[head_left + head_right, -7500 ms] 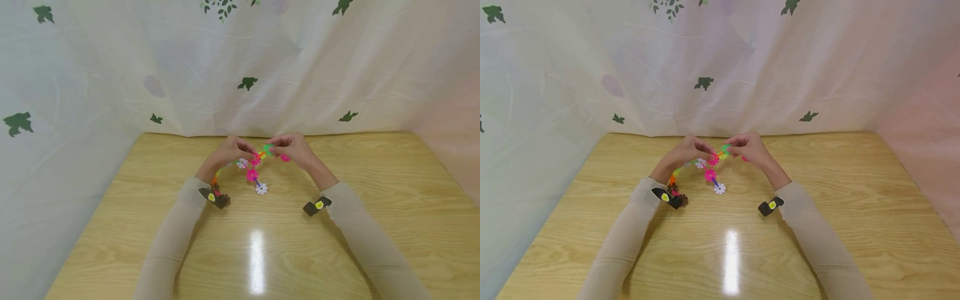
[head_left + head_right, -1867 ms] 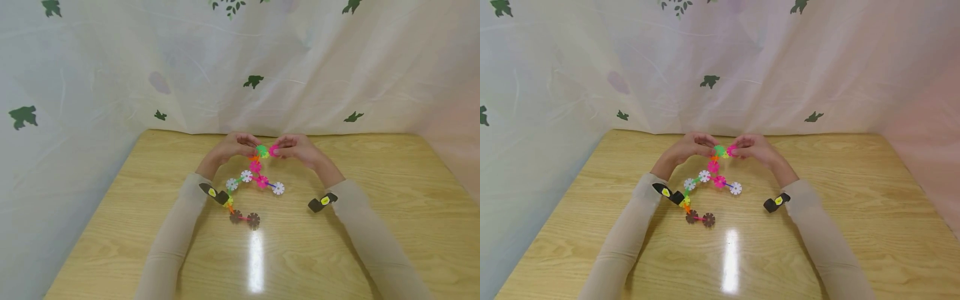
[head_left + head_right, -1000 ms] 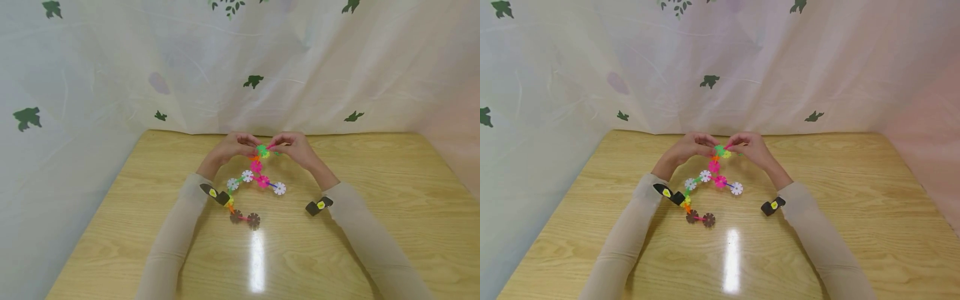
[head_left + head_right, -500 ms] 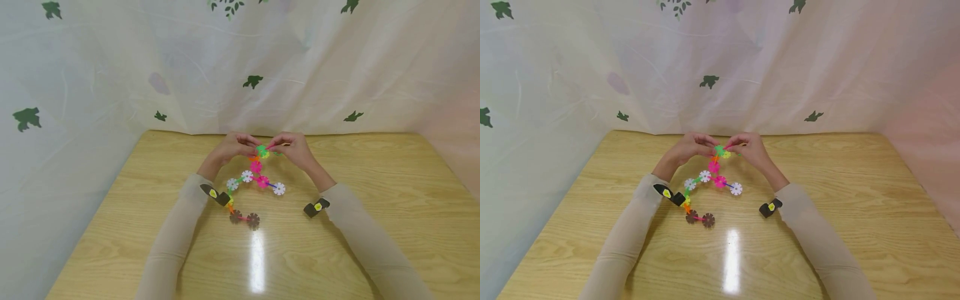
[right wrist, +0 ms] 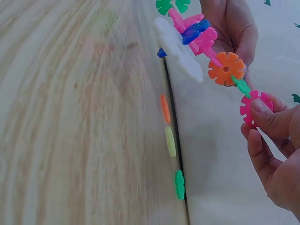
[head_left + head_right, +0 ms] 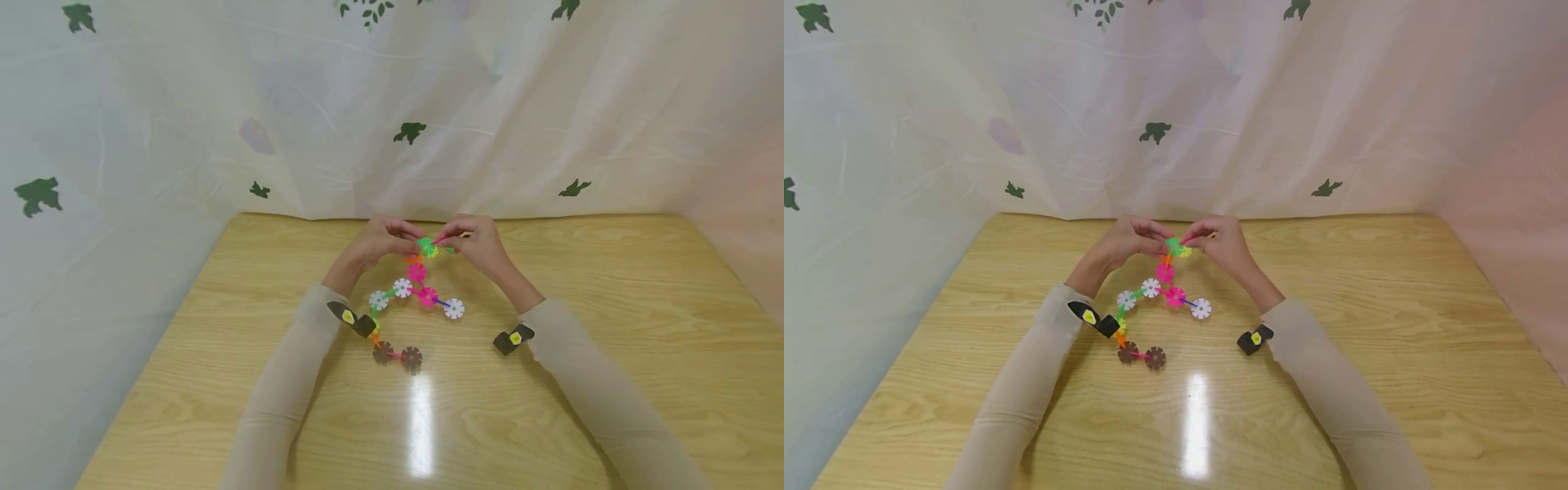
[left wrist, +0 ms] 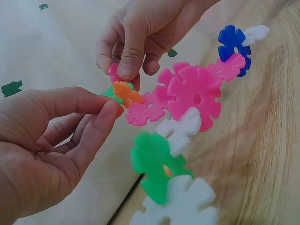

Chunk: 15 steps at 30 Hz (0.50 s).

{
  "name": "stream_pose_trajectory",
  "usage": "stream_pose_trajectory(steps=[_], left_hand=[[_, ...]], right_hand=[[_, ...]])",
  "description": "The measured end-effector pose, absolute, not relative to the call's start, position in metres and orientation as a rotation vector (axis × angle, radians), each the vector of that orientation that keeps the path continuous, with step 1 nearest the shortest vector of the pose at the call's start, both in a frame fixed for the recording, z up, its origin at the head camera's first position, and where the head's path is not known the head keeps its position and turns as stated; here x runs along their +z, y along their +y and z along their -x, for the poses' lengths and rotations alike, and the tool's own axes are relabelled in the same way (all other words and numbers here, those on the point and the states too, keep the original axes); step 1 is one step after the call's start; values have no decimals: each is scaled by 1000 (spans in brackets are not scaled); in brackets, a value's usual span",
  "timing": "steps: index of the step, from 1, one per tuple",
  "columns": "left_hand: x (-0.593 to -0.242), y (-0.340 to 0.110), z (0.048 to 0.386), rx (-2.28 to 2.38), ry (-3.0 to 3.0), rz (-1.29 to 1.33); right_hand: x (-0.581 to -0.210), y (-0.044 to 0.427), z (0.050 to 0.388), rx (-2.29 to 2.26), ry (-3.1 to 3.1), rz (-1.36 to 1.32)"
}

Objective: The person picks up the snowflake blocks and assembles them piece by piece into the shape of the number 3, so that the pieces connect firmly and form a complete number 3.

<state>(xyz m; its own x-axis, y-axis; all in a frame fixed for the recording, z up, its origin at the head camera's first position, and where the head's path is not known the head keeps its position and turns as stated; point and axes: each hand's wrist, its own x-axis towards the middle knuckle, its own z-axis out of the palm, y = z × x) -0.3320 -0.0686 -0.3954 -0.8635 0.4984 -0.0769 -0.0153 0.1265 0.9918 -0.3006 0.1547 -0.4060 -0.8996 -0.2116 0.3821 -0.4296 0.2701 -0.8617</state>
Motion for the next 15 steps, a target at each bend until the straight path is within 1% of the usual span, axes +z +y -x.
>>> stream_pose_trajectory(steps=[15], left_hand=[[-388, -69, 330, 1760, 2012, -471]], right_hand=[[-397, 159, 299, 1663, -2462, -639]])
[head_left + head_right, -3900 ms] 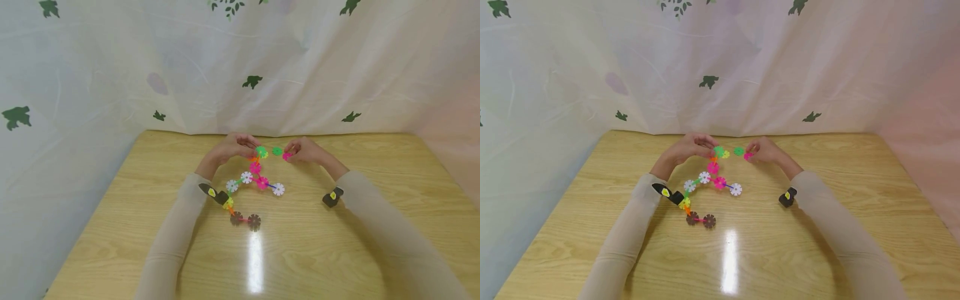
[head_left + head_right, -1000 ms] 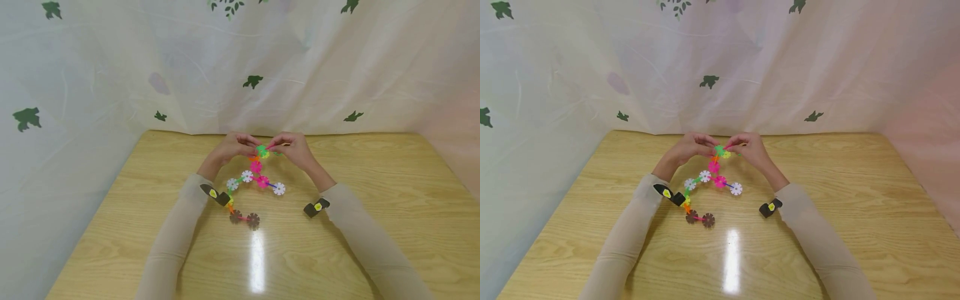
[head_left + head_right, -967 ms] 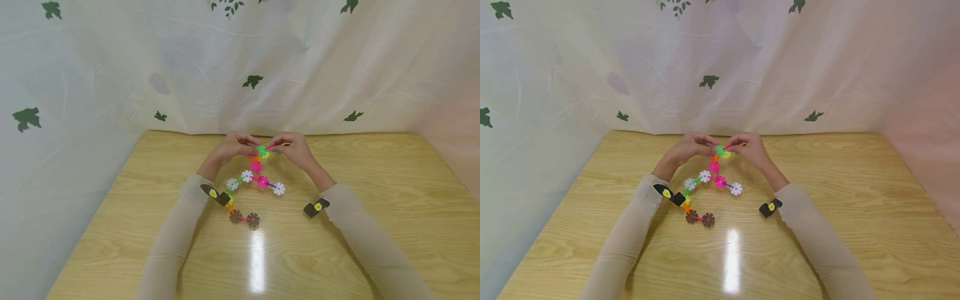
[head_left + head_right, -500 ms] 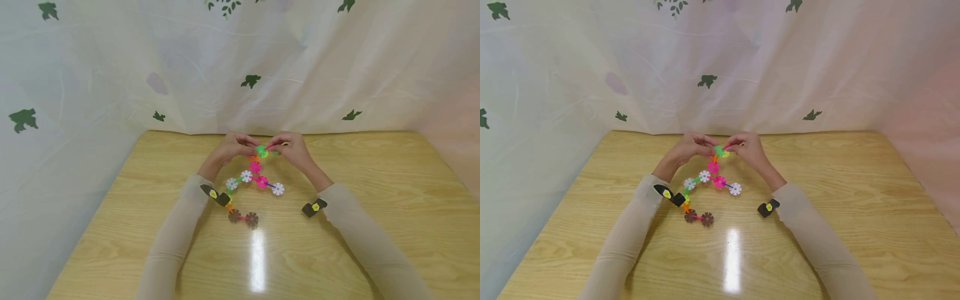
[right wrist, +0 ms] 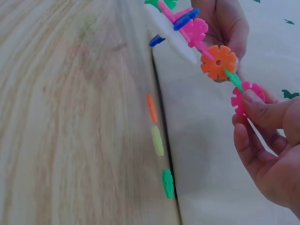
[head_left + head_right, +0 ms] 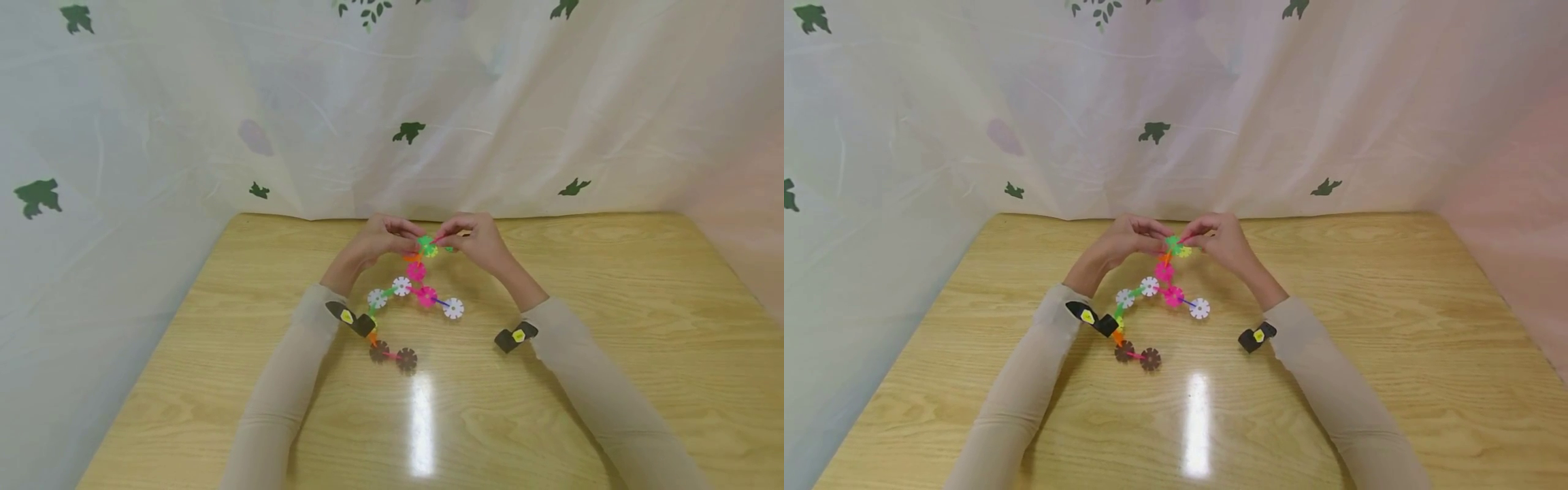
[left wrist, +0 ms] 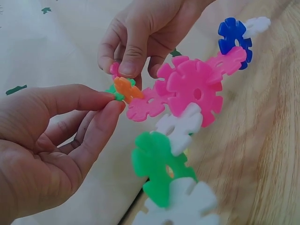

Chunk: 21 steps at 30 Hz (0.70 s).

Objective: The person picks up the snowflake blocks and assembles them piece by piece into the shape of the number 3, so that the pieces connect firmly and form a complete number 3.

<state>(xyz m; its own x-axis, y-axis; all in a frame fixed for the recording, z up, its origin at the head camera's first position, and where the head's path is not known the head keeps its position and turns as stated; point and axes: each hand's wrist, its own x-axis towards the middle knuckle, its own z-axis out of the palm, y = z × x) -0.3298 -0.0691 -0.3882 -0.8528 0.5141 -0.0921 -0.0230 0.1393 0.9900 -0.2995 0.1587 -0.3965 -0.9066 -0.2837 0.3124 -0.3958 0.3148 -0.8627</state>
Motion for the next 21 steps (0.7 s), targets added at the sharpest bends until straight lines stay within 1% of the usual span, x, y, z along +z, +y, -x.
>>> stream_pose_trajectory(steps=[14, 21], left_hand=[[-389, -72, 331, 1701, 2033, -455], [-387, -75, 333, 1718, 2031, -433]], right_hand=[[-385, 167, 302, 1644, -2630, -663], [-377, 177, 309, 1617, -2626, -617]])
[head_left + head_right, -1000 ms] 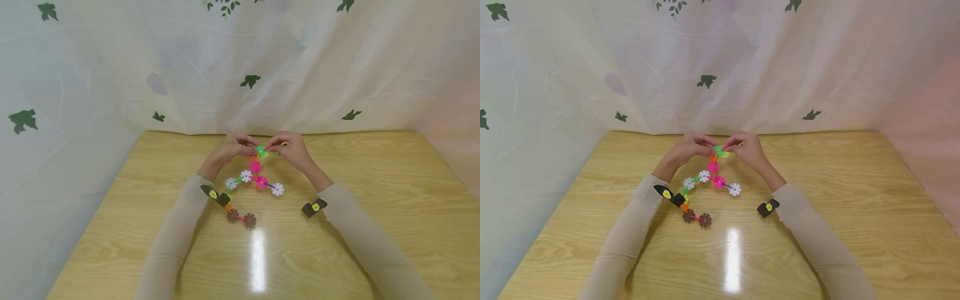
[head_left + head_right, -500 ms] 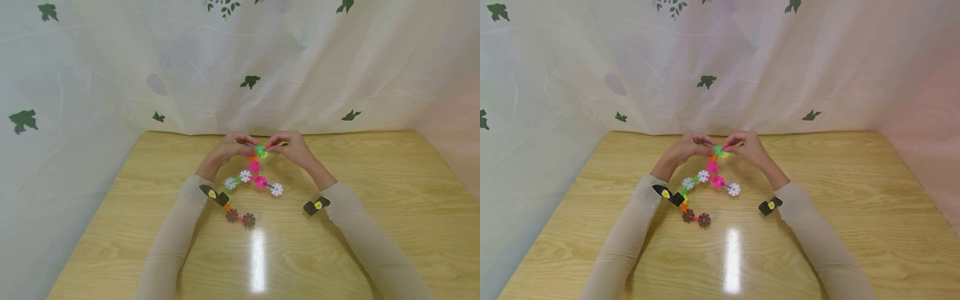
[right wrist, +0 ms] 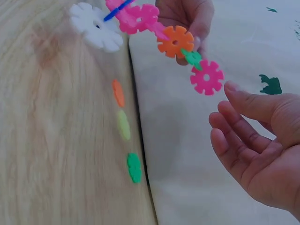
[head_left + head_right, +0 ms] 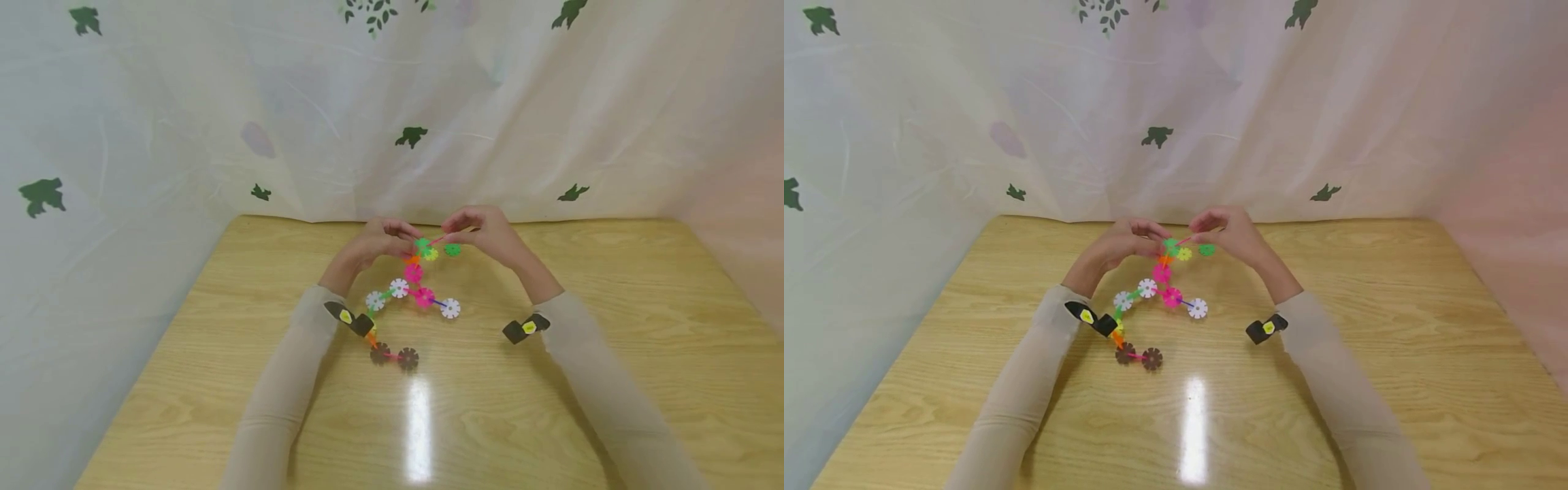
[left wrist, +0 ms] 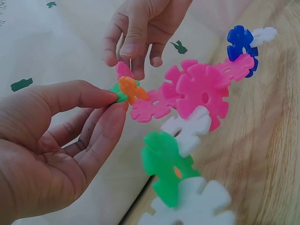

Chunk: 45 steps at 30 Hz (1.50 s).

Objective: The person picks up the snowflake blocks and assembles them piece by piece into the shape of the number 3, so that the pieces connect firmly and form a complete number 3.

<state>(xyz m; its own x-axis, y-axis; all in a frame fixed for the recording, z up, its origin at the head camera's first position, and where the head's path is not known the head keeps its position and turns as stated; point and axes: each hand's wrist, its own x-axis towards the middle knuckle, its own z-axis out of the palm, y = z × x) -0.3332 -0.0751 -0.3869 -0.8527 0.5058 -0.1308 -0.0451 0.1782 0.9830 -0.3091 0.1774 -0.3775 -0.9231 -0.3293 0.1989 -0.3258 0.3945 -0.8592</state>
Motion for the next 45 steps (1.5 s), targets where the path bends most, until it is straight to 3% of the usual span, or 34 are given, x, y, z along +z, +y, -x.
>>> stream_pose_trajectory(steps=[29, 45], left_hand=[[-389, -78, 332, 1702, 1988, -428], [-389, -78, 334, 1710, 1995, -443]], right_hand=[[-419, 200, 340, -1344, 2546, 500], [-419, 193, 348, -1260, 2562, 518]])
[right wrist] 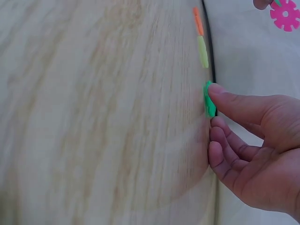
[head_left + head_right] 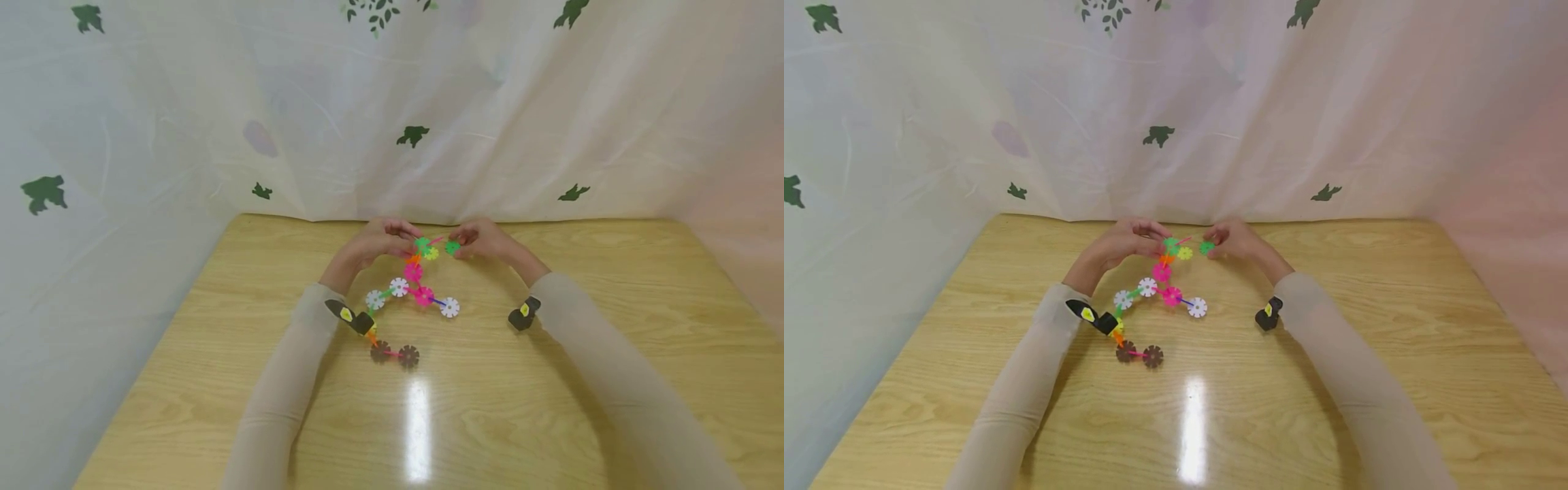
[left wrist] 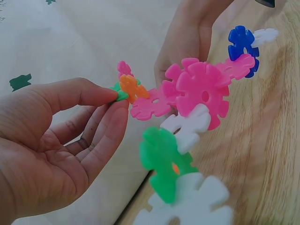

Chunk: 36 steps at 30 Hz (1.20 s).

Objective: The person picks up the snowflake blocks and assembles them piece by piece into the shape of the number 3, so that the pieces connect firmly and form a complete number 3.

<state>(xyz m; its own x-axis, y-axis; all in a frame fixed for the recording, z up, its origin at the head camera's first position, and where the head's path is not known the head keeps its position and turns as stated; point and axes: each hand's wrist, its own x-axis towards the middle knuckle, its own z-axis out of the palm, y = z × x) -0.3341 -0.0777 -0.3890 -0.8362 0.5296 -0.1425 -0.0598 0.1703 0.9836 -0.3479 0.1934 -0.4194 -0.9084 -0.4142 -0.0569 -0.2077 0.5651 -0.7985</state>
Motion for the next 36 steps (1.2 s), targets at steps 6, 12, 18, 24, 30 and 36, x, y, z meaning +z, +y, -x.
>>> stream_pose_trajectory(steps=[6, 12, 18, 24, 30, 36], left_hand=[[-387, -77, 333, 1705, 2000, -434], [-386, -78, 335, 1718, 1986, -430], [-387, -80, 335, 1721, 1984, -451], [-388, -80, 335, 1719, 1983, -460], [-389, -79, 335, 1723, 1980, -469], [-390, -80, 335, 1731, 1976, -491]], right_hand=[[-418, 195, 349, -1241, 2549, 534], [-419, 197, 351, -1226, 2548, 545], [-422, 198, 353, -1198, 2572, 576], [-422, 197, 352, -1165, 2599, 560], [-422, 198, 348, -1204, 2595, 536], [-424, 196, 342, -1247, 2582, 510]])
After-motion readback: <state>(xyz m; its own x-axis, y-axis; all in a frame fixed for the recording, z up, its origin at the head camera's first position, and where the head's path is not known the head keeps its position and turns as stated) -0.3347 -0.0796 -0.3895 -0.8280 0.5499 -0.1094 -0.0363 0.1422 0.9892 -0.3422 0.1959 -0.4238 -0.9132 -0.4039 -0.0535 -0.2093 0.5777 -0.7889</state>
